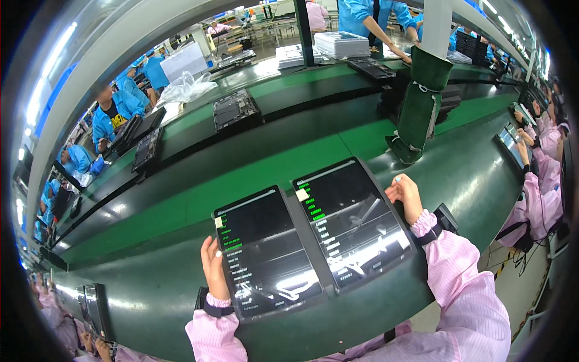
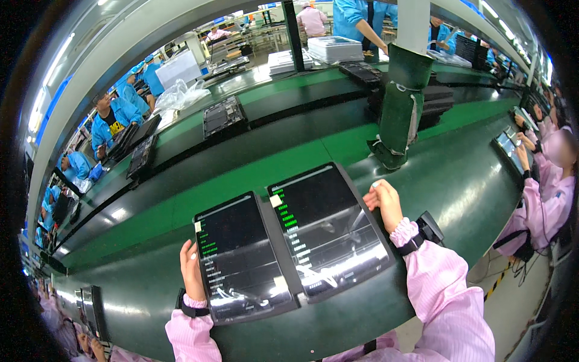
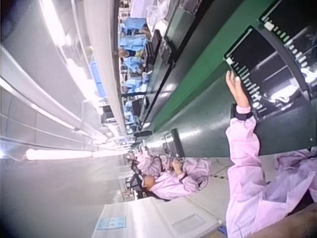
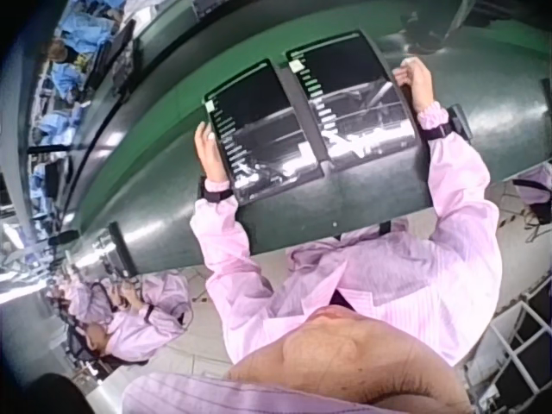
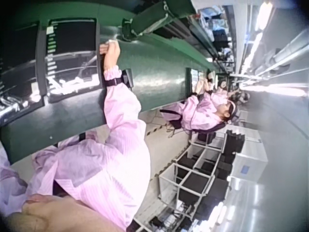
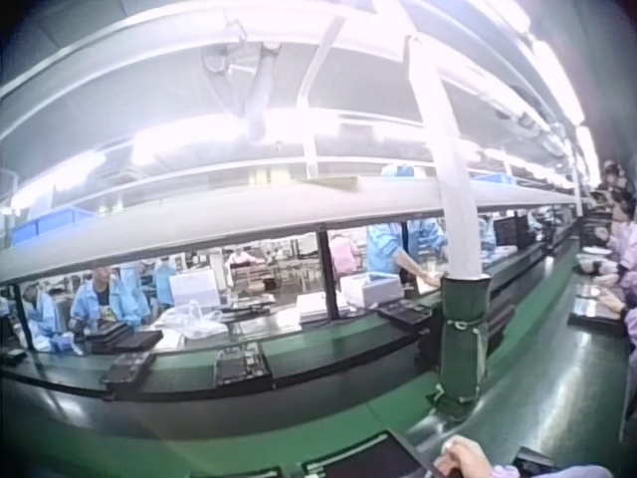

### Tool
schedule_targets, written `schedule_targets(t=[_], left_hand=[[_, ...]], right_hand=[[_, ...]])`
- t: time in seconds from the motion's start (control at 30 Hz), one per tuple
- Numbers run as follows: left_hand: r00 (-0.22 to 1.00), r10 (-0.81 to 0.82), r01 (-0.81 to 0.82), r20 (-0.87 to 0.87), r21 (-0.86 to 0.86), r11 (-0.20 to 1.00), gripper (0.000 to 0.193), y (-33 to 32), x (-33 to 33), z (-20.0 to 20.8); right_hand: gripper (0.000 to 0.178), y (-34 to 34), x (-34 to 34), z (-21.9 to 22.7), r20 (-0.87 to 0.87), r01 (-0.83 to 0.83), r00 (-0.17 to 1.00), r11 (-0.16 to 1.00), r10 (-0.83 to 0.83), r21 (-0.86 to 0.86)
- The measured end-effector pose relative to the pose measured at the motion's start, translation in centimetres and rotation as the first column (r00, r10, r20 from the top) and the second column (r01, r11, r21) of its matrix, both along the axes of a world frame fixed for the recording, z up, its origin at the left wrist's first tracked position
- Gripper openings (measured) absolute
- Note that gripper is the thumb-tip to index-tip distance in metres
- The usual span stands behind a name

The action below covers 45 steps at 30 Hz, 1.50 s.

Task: Checking system diagnostics and performing touch-screen tests on multiple tablet devices at an assembly station.

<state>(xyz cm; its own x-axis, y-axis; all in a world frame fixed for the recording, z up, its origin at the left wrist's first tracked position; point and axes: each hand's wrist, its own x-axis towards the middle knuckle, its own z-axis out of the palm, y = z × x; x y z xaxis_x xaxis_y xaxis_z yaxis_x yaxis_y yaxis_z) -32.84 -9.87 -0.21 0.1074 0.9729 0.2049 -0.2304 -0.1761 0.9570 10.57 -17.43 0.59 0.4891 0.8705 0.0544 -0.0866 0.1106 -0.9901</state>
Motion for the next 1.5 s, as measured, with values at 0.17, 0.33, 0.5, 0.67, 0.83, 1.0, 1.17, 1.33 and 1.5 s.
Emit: schedule_targets(t=[0.17, 0.33, 0.5, 0.67, 0.83, 1.0, 1.17, 1.33, 1.5], left_hand=[[0.994, 0.101, -0.097, 0.030, -0.112, 0.989, 0.043, -1.2, -0.2, 0.5], [0.990, 0.098, -0.104, -0.104, -0.051, 0.993, 0.050, -1.0, 0.1, 0.8], [0.996, 0.043, -0.047, -0.083, -0.040, 0.998, 0.055, -1.1, -0.4, 0.6], [0.992, 0.057, -0.062, -0.113, -0.040, 0.997, 0.064, -1.2, -0.6, 0.6], [0.994, -0.004, 0.000, -0.112, -0.034, 0.999, 0.068, -1.0, -1.0, 0.8], [0.981, 0.019, -0.030, -0.193, -0.053, 0.998, 0.066, -1.1, -1.1, 1.2], [0.992, 0.027, -0.031, -0.124, -0.029, 0.999, 0.067, -1.3, -1.2, 1.2], [0.972, 0.050, -0.035, -0.231, 0.071, 0.997, 0.062, -1.3, -1.7, 1.1], [0.899, 0.122, -0.062, -0.421, 0.153, 0.986, 0.049, -1.3, -1.7, 1.2]], right_hand=[[0.034, -0.2, -1.6, 0.4, 0.177, -0.104, 0.980, 0.992, 0.091, 0.066], [0.056, -0.3, -1.8, 0.8, 0.176, -0.322, 0.935, 0.945, 0.308, 0.062], [0.060, -0.3, -2.3, 0.6, 0.300, -0.318, 0.907, 0.948, 0.296, 0.025], [0.061, -0.9, -2.5, 1.0, 0.135, -0.307, 0.945, 0.951, 0.298, 0.047], [0.062, -2.1, -3.4, 1.5, 0.109, -0.275, 0.957, 0.960, 0.269, 0.047], [0.061, -2.0, -3.7, 1.5, 0.114, -0.284, 0.955, 0.957, 0.275, 0.064], [0.061, -2.1, -4.3, 2.1, 0.229, -0.233, 0.949, 0.972, 0.219, 0.037], [0.052, -2.7, -5.2, 3.8, 0.481, -0.192, 0.848, 0.975, 0.221, -0.110], [0.040, -2.5, -4.8, 2.8, 0.534, -0.230, 0.818, 0.972, 0.216, -0.040]])
